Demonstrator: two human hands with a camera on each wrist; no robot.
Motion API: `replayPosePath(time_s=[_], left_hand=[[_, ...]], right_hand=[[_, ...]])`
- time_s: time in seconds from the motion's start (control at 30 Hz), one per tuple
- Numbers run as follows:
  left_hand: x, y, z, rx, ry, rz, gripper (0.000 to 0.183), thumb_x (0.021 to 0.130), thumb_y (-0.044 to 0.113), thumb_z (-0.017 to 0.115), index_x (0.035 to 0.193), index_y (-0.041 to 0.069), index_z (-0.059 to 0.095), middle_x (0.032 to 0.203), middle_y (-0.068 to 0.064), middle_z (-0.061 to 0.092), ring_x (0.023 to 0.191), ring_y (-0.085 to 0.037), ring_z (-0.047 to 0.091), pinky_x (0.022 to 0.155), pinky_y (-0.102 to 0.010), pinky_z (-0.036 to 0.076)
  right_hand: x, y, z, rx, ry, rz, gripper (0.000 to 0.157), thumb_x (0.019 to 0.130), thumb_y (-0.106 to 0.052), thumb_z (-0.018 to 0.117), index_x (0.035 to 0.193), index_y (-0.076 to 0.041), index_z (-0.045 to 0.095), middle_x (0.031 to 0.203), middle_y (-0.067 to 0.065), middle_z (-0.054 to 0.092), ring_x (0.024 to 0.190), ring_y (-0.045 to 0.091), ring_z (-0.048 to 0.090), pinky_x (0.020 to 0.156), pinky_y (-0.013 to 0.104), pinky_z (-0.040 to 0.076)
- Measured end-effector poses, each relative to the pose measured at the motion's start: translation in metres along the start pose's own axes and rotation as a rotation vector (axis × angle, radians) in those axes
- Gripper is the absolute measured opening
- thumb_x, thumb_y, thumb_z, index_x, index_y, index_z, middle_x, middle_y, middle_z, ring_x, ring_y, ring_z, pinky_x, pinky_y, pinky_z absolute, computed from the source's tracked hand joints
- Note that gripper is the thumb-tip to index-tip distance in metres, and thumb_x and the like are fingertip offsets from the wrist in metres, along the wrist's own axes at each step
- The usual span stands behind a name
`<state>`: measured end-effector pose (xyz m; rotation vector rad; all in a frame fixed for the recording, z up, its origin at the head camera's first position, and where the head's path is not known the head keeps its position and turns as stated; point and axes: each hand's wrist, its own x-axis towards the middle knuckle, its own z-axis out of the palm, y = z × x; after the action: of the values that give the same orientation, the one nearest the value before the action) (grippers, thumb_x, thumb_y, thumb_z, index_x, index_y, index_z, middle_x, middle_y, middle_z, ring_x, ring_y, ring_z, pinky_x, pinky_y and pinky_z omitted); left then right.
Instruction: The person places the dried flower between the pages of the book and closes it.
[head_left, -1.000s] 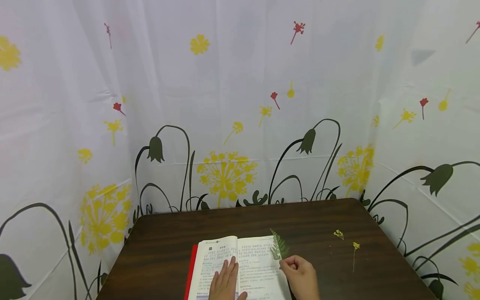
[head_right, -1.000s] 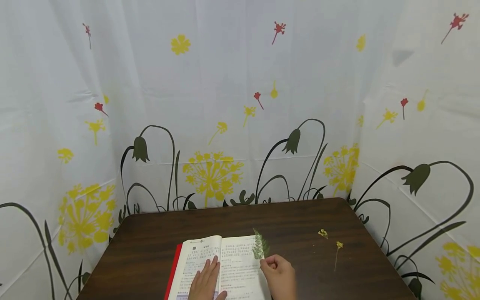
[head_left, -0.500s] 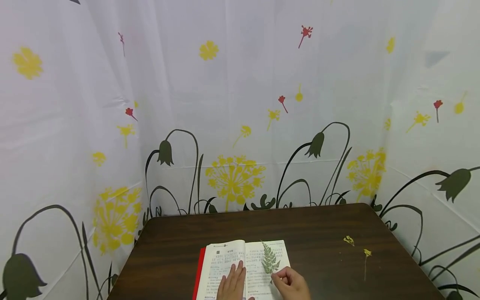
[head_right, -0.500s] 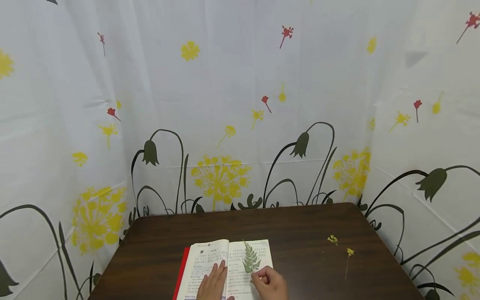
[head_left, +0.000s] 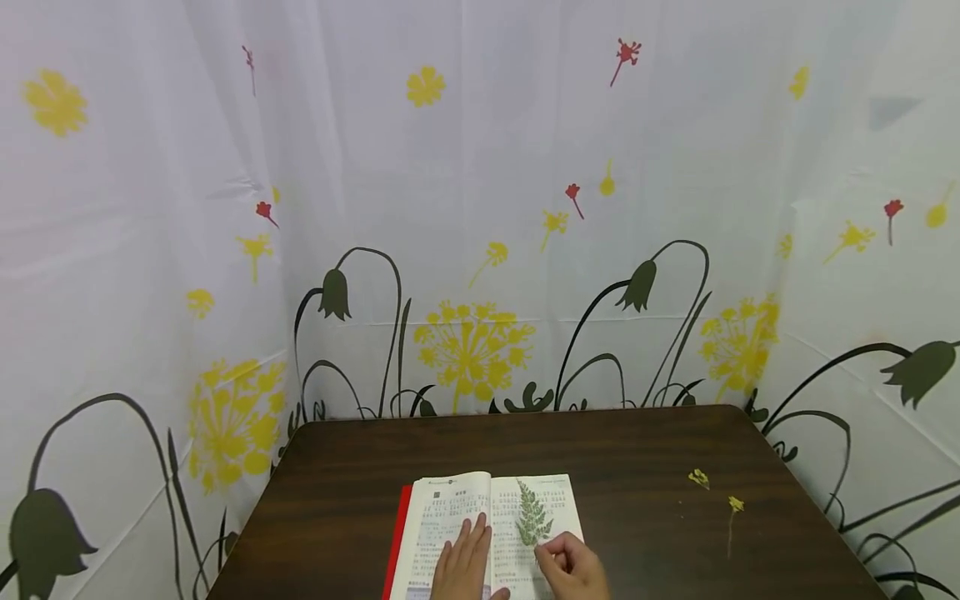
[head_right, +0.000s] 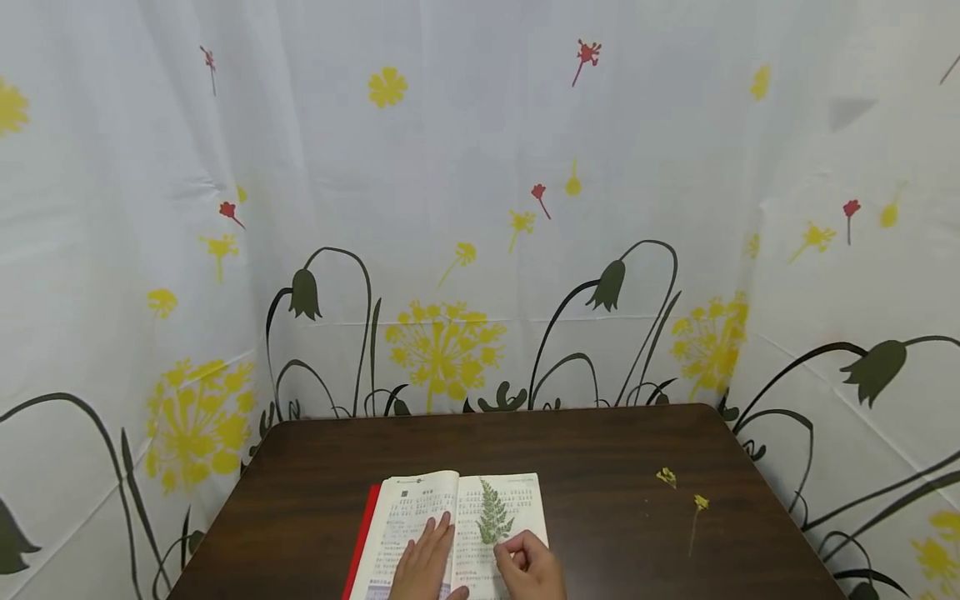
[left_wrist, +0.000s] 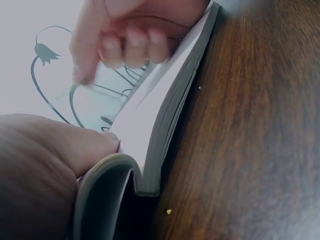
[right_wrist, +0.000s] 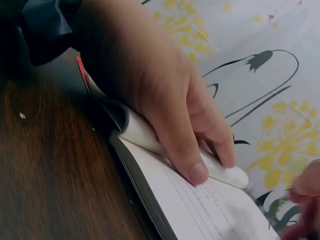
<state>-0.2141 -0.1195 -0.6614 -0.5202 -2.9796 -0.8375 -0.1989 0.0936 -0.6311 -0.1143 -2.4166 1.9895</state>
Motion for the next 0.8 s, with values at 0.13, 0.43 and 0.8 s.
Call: replayPosePath(time_s=[0.13, 0.43, 0.8], left_hand=[[0.0, 0.0, 0.0, -0.05, -0.006, 0.004, 0.095, 0.091, 0.055, 0.079, 0.16, 0.0, 0.046, 0.176, -0.014, 0.04, 0.16, -0.046, 0.036, 0.124, -0.075, 0.031], [-0.003, -0.003, 0.004, -0.027, 0.065, 0.057, 0.093, 0.094, 0.068, 0.07, 0.158, 0.004, 0.05, 0.173, -0.013, 0.044, 0.157, -0.046, 0.041, 0.12, -0.074, 0.036], [-0.004, -0.002, -0.002, -0.098, 0.014, 0.066, 0.06, 0.101, 0.068, 0.061, 0.146, 0.03, 0.067, 0.174, -0.018, 0.041, 0.158, -0.053, 0.036, 0.12, -0.08, 0.029]], right_hand=[[-0.001, -0.001, -0.002, -0.052, -0.14, -0.01, 0.022, 0.1, -0.027, 0.08, 0.102, -0.006, 0.076, 0.063, -0.01, 0.05, 0.051, 0.0, 0.044, 0.05, 0.016, 0.038], [0.011, 0.016, -0.017, -0.224, -0.141, -0.51, 0.006, 0.097, -0.01, 0.079, 0.099, -0.016, 0.077, 0.073, -0.012, 0.06, 0.064, -0.004, 0.049, 0.058, 0.019, 0.042], [0.026, 0.047, -0.011, -0.519, -0.137, -0.845, 0.025, 0.091, -0.015, 0.082, 0.109, -0.033, 0.08, 0.074, -0.017, 0.052, 0.072, -0.014, 0.029, 0.061, 0.015, 0.026]])
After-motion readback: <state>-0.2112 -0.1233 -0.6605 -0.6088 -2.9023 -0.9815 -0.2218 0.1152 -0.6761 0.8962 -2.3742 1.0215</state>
